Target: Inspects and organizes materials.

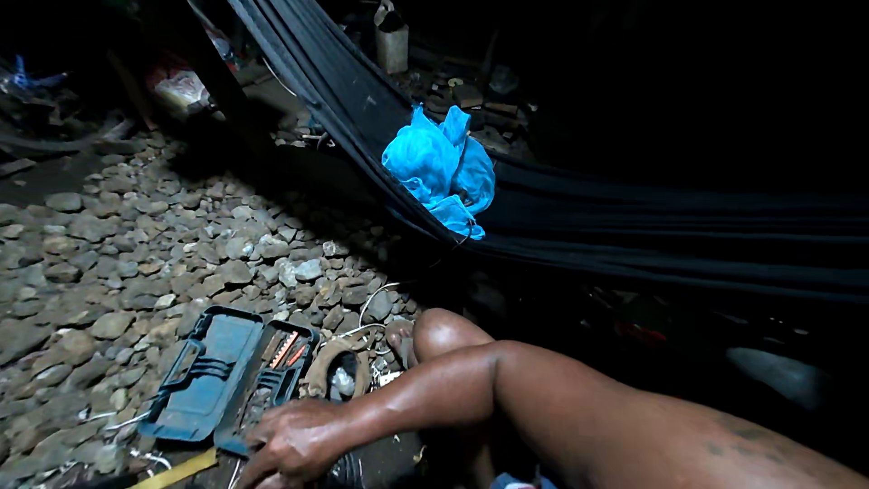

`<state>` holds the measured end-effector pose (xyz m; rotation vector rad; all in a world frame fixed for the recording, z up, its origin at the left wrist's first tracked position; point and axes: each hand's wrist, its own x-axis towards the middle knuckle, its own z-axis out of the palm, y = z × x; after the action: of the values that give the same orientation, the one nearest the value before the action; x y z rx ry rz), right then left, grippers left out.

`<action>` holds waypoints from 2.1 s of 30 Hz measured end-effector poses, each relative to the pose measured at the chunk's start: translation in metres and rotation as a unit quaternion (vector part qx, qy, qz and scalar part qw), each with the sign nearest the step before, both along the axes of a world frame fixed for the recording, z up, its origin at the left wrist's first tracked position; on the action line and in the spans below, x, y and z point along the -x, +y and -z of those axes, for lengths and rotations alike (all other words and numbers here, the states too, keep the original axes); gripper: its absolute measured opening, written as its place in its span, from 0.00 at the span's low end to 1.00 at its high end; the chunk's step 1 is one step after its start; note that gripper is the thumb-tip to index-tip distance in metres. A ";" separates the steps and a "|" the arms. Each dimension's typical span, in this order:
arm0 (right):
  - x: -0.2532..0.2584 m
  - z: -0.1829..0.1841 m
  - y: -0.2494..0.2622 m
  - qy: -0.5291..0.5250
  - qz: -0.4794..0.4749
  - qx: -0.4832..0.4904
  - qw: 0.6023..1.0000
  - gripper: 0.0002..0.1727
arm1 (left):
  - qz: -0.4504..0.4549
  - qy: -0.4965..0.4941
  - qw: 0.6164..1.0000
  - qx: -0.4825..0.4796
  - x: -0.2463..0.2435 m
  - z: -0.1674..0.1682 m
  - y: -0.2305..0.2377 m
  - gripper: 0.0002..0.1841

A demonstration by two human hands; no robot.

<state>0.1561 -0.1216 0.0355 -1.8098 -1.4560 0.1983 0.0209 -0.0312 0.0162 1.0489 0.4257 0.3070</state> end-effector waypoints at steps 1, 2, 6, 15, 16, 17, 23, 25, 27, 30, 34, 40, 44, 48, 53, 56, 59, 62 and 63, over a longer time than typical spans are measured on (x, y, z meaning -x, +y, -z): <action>0.000 0.001 0.001 0.002 0.006 -0.002 1.000 0.12 | -0.004 0.005 1.000 0.004 0.001 -0.008 -0.005 0.34; -0.001 0.002 0.002 0.003 0.010 -0.001 1.000 0.11 | 0.009 -0.001 1.000 -0.002 0.002 -0.009 -0.005 0.33; -0.005 0.002 0.005 0.018 0.020 0.015 1.000 0.10 | 0.019 -0.024 0.999 0.011 0.013 0.018 0.017 0.28; -0.016 -0.013 -0.002 0.122 -0.023 0.001 0.992 0.09 | -0.097 0.075 0.992 0.010 0.009 0.004 0.008 0.36; -0.017 -0.011 -0.001 0.137 -0.020 0.003 0.990 0.10 | -0.096 0.068 0.993 0.011 0.010 0.006 0.010 0.36; -0.017 -0.011 0.000 0.154 -0.014 0.010 0.988 0.10 | -0.092 0.061 0.994 0.015 0.011 0.007 0.011 0.35; -0.018 -0.009 0.005 0.221 0.037 0.025 0.974 0.08 | -0.075 0.032 0.996 0.028 0.014 0.006 0.016 0.33; -0.019 -0.007 0.007 0.214 0.031 0.013 0.976 0.08 | -0.076 0.027 0.996 0.029 0.014 0.006 0.017 0.33; -0.018 -0.002 0.008 0.174 0.010 0.006 0.985 0.08 | -0.080 0.036 0.996 0.031 0.013 0.006 0.018 0.33; -0.014 0.005 0.008 0.091 0.000 0.011 0.996 0.09 | -0.082 0.060 0.995 0.025 0.012 0.009 0.018 0.34; -0.004 0.016 0.006 0.046 0.037 0.008 0.998 0.09 | -0.076 0.077 0.994 -0.003 0.014 0.013 0.018 0.34; 0.015 0.033 0.002 0.001 -0.015 0.082 0.997 0.07 | -0.104 0.137 0.985 -0.002 0.024 0.032 0.016 0.30; 0.015 0.036 0.005 0.031 -0.010 0.103 0.994 0.06 | -0.085 0.138 0.987 0.018 0.030 0.035 0.014 0.30; 0.017 0.042 0.009 0.030 -0.001 0.118 0.993 0.06 | -0.074 0.134 0.987 0.039 0.035 0.040 0.012 0.29; 0.018 0.051 0.013 0.041 -0.032 0.160 0.986 0.07 | -0.041 0.125 0.991 0.039 0.040 0.042 0.014 0.25; 0.015 0.049 0.014 0.084 -0.046 0.137 0.986 0.08 | -0.046 0.121 0.991 0.029 0.039 0.039 0.016 0.24; 0.014 0.041 0.015 0.142 -0.037 0.089 0.985 0.10 | -0.077 0.126 0.989 0.013 0.039 0.033 0.020 0.20; 0.011 0.032 0.017 0.206 -0.013 0.117 0.971 0.21 | -0.096 0.113 0.989 0.021 0.041 0.033 0.026 0.19; 0.008 0.031 0.018 0.227 -0.014 0.150 0.962 0.27 | -0.105 0.109 0.988 0.024 0.040 0.033 0.028 0.18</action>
<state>0.1477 -0.1035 0.0049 -1.8200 -1.1655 0.8308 -0.0195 -0.0035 -0.0169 0.9948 0.7408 0.3679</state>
